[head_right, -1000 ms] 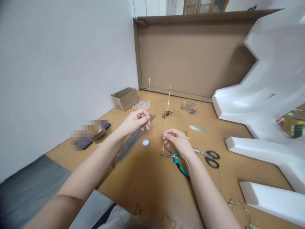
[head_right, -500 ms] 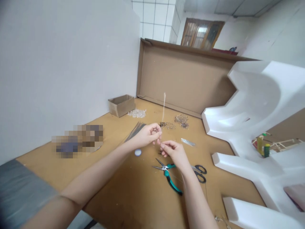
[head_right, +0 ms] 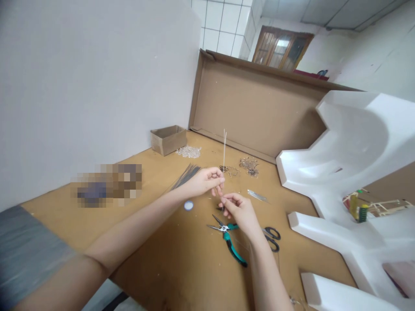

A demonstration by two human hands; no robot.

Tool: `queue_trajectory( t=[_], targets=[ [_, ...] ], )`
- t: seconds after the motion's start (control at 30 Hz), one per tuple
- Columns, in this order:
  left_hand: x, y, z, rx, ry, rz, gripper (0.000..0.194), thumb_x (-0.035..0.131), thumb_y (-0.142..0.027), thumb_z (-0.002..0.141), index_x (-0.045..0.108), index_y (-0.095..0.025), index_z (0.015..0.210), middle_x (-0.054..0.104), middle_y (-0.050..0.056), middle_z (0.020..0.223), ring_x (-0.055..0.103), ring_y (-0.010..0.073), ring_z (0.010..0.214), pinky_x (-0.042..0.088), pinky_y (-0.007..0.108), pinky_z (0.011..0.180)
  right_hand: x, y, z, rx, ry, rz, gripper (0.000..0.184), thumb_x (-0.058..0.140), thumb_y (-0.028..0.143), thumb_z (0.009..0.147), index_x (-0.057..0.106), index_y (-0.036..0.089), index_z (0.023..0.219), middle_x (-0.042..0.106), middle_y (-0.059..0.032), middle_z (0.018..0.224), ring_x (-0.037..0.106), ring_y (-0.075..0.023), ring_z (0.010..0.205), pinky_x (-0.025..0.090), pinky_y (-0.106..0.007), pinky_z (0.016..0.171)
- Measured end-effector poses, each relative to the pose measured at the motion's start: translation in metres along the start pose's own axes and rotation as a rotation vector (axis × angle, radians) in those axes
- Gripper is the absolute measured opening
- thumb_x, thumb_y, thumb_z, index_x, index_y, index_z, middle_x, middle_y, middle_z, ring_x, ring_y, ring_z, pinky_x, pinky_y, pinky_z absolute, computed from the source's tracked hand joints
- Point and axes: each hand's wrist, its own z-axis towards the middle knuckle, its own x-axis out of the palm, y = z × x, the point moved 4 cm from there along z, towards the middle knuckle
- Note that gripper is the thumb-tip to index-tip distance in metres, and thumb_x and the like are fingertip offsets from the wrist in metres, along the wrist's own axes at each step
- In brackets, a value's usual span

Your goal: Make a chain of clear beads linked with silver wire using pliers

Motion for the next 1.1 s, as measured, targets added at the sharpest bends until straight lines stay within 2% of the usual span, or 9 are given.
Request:
queue_trajectory(
  t=[0.2,0.37,0.53,0.63,0.73,0.83,0.93,1.03,1.1],
  targets=[
    [-0.005,-0.002,0.0,-0.013,0.02,-0.052,0.02,0.05,-0.028,0.082,0.056,-0.01,0.078,0.06,0.002,0.067,0.061,0.009,0.054,0.045,0.017,0.046,0.003,0.004,-0.004,0.019,0.027,-0.069,0.028,0.067,0.043,0.067,0.064,0.015,0.07,0.057,0.0013,0.049,0.048,-0.0081,0.044,0.038,-0.02,0.044],
    [-0.015,-0.003,0.0,-0.05,-0.042,-0.37,0.019,0.049,-0.024,0.084,0.059,-0.009,0.078,0.063,0.003,0.066,0.062,0.0081,0.054,0.045,0.014,0.046,-0.006,0.004,-0.008,0.011,0.15,-0.014,0.026,0.062,0.041,0.073,0.066,0.016,0.075,0.063,-0.002,0.061,0.051,-0.0089,0.047,0.041,-0.022,0.046],
    [-0.002,0.01,-0.001,-0.306,-0.177,-1.022,0.02,0.042,-0.013,0.088,0.058,-0.008,0.078,0.064,0.002,0.066,0.064,0.0041,0.061,0.047,0.008,0.052,-0.026,0.018,-0.012,-0.271,-0.239,0.013,0.031,0.066,0.032,0.072,0.064,0.022,0.101,0.066,-0.0038,0.081,0.056,-0.0117,0.058,0.046,-0.025,0.05],
    [0.022,0.018,-0.005,-0.429,-0.175,-1.166,0.018,0.044,-0.011,0.087,0.058,-0.007,0.077,0.065,0.002,0.064,0.064,0.0046,0.059,0.049,0.008,0.055,-0.019,0.029,-0.017,-0.424,-0.25,-0.077,0.034,0.066,0.028,0.072,0.063,0.026,0.106,0.065,-0.0043,0.094,0.059,-0.015,0.072,0.05,-0.03,0.061],
    [0.044,0.023,-0.013,-0.486,-0.125,-1.179,0.018,0.044,-0.01,0.087,0.059,-0.006,0.076,0.065,0.002,0.063,0.062,0.0037,0.057,0.049,0.008,0.058,-0.018,0.041,-0.024,-0.539,-0.308,-0.216,0.017,0.063,0.025,0.075,0.07,0.025,0.091,0.065,-0.0034,0.083,0.059,-0.0153,0.072,0.05,-0.031,0.066],
    [0.054,0.021,-0.019,-0.508,0.058,-1.035,0.022,0.044,-0.02,0.088,0.06,-0.007,0.08,0.065,0.004,0.067,0.063,0.0054,0.061,0.048,0.011,0.055,-0.029,0.049,-0.033,-0.597,-0.463,-0.271,0.01,0.062,0.025,0.076,0.071,0.022,0.079,0.065,-0.0042,0.08,0.06,-0.0165,0.074,0.05,-0.03,0.066],
    [0.052,0.014,-0.022,-0.458,0.322,-0.577,0.032,0.049,-0.036,0.084,0.06,-0.008,0.075,0.061,0.003,0.057,0.057,0.0067,0.048,0.044,0.015,0.044,-0.044,0.051,-0.038,-0.515,-0.541,-0.224,0.012,0.061,0.029,0.077,0.068,0.019,0.081,0.065,-0.0035,0.074,0.06,-0.0149,0.065,0.051,-0.03,0.061],
    [0.035,0.011,-0.017,-0.298,0.238,-0.042,0.02,0.062,-0.03,0.073,0.057,-0.01,0.076,0.056,-0.002,0.054,0.051,0.0056,0.043,0.039,0.016,0.041,-0.05,0.046,-0.036,-0.386,-0.522,-0.226,0.018,0.062,0.033,0.075,0.067,0.018,0.084,0.065,-0.0029,0.068,0.06,-0.0145,0.059,0.052,-0.03,0.058],
    [0.03,0.014,-0.015,-0.239,0.179,0.151,0.019,0.063,-0.026,0.071,0.058,-0.012,0.083,0.055,-0.003,0.058,0.051,0.0062,0.046,0.039,0.017,0.043,-0.047,0.042,-0.033,-0.345,-0.478,-0.283,0.021,0.062,0.036,0.075,0.067,0.017,0.083,0.066,-0.0037,0.068,0.061,-0.0156,0.06,0.052,-0.031,0.061]
  ],
)
